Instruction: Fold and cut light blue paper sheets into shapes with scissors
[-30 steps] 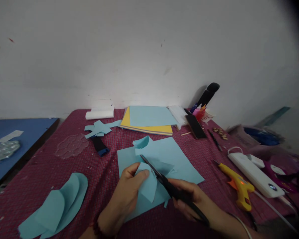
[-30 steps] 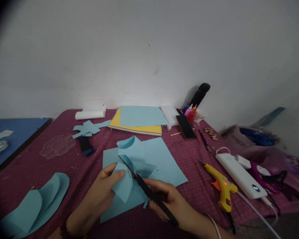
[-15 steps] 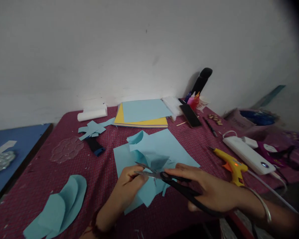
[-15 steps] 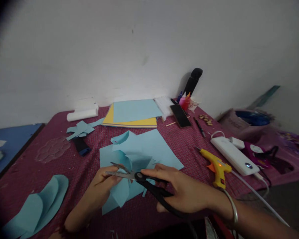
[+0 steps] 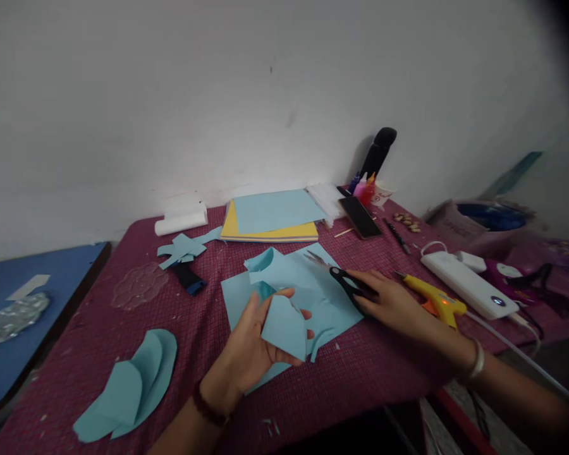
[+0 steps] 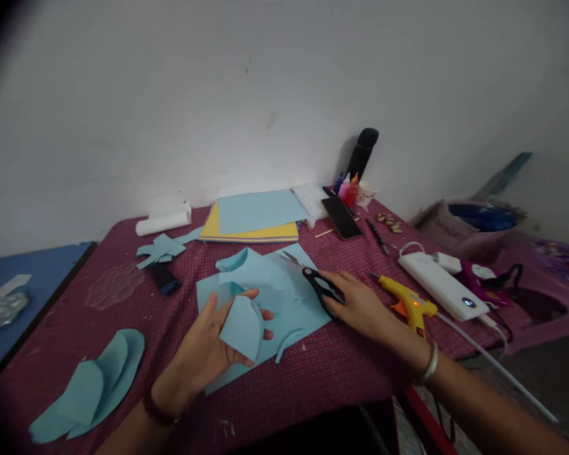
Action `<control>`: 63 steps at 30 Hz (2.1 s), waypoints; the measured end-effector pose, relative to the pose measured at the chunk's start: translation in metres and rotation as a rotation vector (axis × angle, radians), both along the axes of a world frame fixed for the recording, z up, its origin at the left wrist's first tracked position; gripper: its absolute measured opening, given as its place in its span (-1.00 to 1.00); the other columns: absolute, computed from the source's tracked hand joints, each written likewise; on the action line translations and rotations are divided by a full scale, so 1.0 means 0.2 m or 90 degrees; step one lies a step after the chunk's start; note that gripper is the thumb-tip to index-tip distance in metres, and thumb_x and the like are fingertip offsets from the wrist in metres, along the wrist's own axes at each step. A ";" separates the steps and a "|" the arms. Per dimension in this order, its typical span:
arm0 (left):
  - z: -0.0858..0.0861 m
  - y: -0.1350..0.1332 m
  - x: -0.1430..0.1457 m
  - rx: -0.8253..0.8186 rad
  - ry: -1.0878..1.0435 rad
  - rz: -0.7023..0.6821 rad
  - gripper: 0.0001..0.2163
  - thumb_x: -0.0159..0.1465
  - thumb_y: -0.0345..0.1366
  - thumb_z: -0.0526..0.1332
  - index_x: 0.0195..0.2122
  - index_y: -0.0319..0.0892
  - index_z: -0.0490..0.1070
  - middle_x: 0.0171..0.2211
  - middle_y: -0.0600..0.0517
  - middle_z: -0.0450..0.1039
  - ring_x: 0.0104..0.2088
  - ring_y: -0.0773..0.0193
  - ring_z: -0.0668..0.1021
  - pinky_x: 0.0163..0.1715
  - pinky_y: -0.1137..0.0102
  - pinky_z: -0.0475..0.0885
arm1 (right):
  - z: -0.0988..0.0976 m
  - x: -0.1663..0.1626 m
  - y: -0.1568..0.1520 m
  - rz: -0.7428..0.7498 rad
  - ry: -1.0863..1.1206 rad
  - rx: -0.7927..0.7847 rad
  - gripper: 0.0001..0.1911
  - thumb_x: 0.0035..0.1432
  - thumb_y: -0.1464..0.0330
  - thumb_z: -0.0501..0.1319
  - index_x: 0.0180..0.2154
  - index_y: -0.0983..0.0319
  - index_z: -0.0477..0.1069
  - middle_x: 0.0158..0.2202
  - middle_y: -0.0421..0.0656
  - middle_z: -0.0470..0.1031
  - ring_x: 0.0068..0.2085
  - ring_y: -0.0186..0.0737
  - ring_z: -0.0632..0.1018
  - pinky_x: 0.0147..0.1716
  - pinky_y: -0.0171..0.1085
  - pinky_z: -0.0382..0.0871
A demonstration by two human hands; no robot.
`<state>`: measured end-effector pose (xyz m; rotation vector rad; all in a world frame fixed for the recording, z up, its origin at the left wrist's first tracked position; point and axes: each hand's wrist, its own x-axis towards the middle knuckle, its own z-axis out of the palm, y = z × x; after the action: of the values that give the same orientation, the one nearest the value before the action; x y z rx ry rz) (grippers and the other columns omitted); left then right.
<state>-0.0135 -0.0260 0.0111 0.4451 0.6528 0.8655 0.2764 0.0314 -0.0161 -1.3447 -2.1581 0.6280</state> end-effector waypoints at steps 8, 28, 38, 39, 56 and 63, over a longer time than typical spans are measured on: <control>0.02 -0.08 0.06 0.083 0.064 0.072 -0.62 0.17 -0.43 0.24 0.04 -0.18 0.38 -0.06 -0.12 0.50 -0.17 0.17 0.56 -0.20 0.31 0.46 | 0.15 -0.22 -0.22 0.085 0.129 0.061 -0.87 0.23 0.42 0.12 -0.21 0.20 0.44 -0.29 -0.12 0.46 -0.27 -0.22 0.49 -0.26 -0.23 0.39; -0.02 -0.43 0.22 0.039 -0.102 0.379 -0.74 0.30 -0.19 0.15 -0.15 -0.26 0.50 -0.17 -0.08 0.56 -0.14 0.16 0.55 0.01 0.24 0.36 | 0.04 -0.51 -0.50 0.288 0.442 0.102 -0.79 0.13 0.57 0.11 -0.39 0.16 0.40 -0.35 -0.16 0.50 -0.25 -0.21 0.50 -0.24 -0.21 0.39; -0.09 -0.42 0.23 0.075 -0.039 0.383 -0.81 0.14 -0.31 0.33 -0.22 -0.23 0.49 -0.26 0.01 0.55 -0.26 0.23 0.53 -0.13 0.32 0.39 | 0.03 -0.54 -0.44 0.247 0.501 0.068 -0.84 0.14 0.39 0.23 -0.49 0.17 0.37 -0.38 -0.14 0.50 -0.30 -0.20 0.50 -0.29 -0.19 0.38; -0.10 -0.42 0.24 0.070 -0.023 0.392 -0.80 0.09 -0.36 0.36 -0.24 -0.22 0.49 -0.30 0.03 0.54 -0.32 0.27 0.53 -0.18 0.35 0.40 | 0.03 -0.54 -0.45 0.250 0.511 0.045 -0.85 0.13 0.39 0.23 -0.49 0.17 0.37 -0.38 -0.15 0.49 -0.31 -0.21 0.50 -0.29 -0.20 0.38; -0.09 -0.38 0.11 0.142 0.398 0.526 -0.76 0.14 -0.15 0.30 -0.31 -0.23 0.44 -0.51 0.08 0.41 -0.56 0.40 0.38 -0.57 0.50 0.28 | -0.06 -0.59 -0.42 0.118 0.529 -0.204 -0.66 0.11 0.37 0.19 -0.04 0.19 0.32 -0.18 -0.15 0.42 -0.26 -0.25 0.46 -0.28 -0.24 0.38; 0.01 -0.42 -0.42 0.168 0.644 0.627 -0.43 0.06 -0.18 0.34 0.11 -0.05 0.26 -0.41 0.16 0.40 -0.52 0.39 0.43 -0.51 0.50 0.34 | 0.02 -0.51 -0.26 0.211 0.316 -0.078 -0.81 0.11 0.50 0.14 -0.22 0.23 0.42 -0.25 -0.16 0.48 -0.29 -0.28 0.48 -0.32 -0.30 0.33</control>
<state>-0.0980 -0.1100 0.0127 0.8313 1.7837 1.6760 0.1753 -0.0200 -0.0129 -0.7740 -1.9555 1.1068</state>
